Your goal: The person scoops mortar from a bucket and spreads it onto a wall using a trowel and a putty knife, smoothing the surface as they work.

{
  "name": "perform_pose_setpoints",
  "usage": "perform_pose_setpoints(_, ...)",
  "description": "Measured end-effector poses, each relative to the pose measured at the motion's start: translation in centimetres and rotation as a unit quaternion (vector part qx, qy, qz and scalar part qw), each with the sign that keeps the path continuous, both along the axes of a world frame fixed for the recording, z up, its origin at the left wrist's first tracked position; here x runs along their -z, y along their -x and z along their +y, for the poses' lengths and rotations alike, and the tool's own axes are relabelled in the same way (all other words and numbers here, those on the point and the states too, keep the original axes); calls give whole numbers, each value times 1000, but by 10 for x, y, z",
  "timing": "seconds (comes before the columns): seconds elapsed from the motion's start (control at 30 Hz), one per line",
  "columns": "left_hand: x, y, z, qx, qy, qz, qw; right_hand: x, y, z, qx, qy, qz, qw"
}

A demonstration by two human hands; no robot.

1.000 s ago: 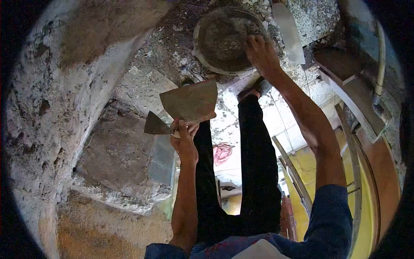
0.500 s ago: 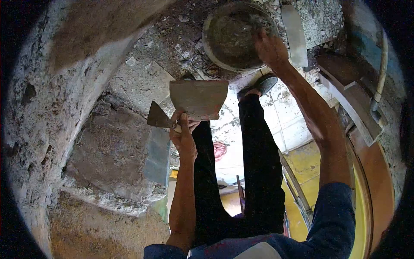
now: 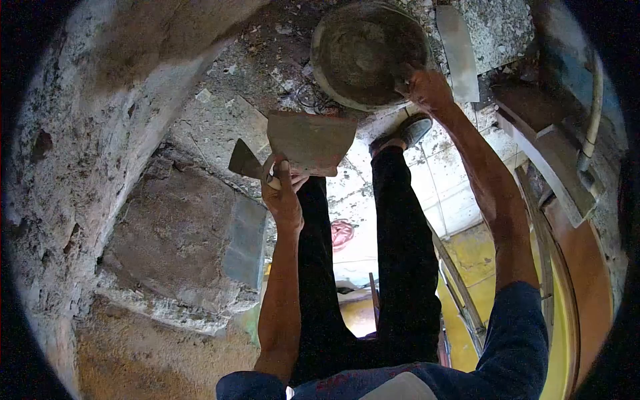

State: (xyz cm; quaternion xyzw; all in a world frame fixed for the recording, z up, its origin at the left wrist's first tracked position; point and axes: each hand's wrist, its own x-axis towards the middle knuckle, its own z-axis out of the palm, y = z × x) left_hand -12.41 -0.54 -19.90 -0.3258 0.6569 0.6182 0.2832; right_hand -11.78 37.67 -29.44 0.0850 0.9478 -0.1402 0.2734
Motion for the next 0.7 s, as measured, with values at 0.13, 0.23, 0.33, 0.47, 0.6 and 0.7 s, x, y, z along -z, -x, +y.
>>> perform_pose_setpoints(0.13,5,7,7,31,29,7,999,25,1,12,27,84,-30,996)
perform_pose_setpoints(0.23,8,9,17,26,14,48,998,29,-3,19,71,168,-44,982)
perform_pose_setpoints(0.33,8,11,23,6,-7,30,1000,28,-7,24,127,280,-12,952)
perform_pose_setpoints(0.47,11,15,30,15,-25,17,999,24,-13,45,261,453,-85,848)
perform_pose_setpoints(0.6,32,17,27,23,-19,40,999,19,-39,59,366,594,-113,708)
perform_pose_setpoints(0.7,43,25,32,49,-18,52,997,-1,-64,50,395,608,44,687)
